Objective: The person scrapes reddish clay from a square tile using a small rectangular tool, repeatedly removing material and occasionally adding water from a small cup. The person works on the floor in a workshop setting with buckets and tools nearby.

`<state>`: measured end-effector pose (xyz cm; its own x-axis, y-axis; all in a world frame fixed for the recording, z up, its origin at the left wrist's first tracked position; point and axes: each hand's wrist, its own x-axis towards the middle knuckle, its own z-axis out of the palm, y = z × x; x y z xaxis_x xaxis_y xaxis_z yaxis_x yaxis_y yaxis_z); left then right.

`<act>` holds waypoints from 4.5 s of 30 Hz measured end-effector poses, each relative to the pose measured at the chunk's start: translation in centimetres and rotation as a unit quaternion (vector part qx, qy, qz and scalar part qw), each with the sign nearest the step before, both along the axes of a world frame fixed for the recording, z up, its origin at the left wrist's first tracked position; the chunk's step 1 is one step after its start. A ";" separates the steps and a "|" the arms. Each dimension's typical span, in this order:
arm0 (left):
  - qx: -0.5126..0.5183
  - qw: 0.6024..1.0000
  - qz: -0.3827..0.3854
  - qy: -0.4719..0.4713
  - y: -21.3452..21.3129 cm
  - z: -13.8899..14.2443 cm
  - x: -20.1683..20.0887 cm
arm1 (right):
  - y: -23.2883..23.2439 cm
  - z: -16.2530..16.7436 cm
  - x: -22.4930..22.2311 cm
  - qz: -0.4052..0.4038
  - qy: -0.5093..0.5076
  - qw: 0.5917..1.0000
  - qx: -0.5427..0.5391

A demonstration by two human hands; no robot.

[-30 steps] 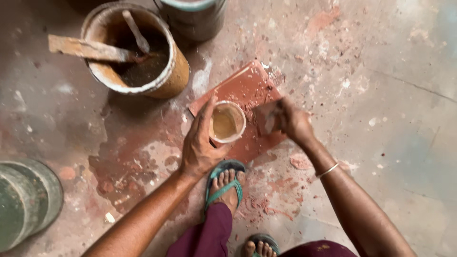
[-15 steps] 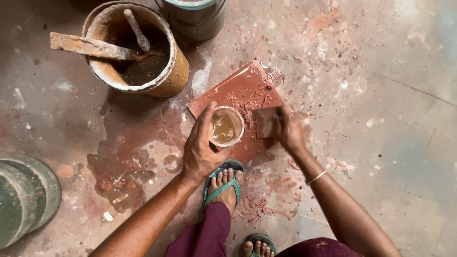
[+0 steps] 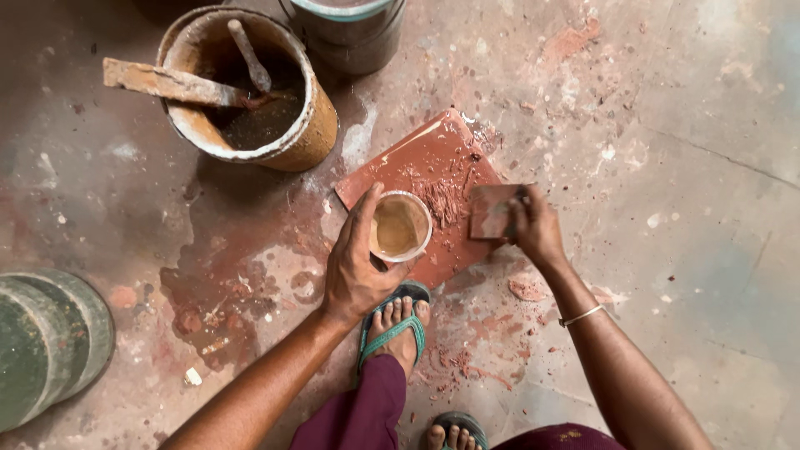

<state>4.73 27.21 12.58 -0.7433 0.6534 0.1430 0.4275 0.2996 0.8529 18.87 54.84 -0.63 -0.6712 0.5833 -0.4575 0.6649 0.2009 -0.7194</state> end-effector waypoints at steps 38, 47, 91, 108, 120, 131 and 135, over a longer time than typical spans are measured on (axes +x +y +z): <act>-0.004 0.999 0.033 0.010 -1.7 -0.2 -1.1 | 0.9 1.5 -6.3 0.148 0.092 0.981 0.086; 0.014 0.998 0.017 0.056 -1.4 0.2 -2.1 | -1.8 1.6 -6.8 0.132 0.051 0.988 0.061; 0.022 0.993 0.082 0.087 -2.4 1.2 -5.3 | -3.8 3.1 -11.9 0.359 0.131 0.910 0.161; 0.017 0.994 0.084 0.073 -2.1 1.2 -4.6 | -3.1 2.7 -11.7 0.347 -0.048 0.923 0.157; 0.012 0.996 0.059 0.067 -1.7 0.5 -3.9 | -1.9 1.9 -9.7 0.239 0.085 0.966 0.056; 0.010 0.999 0.049 0.018 -1.4 -0.5 -3.5 | 0.1 3.1 -7.0 0.127 0.058 0.990 0.000; -0.004 0.998 0.034 0.055 -1.3 -0.9 -2.8 | 0.6 3.6 -6.5 0.236 0.007 0.956 0.175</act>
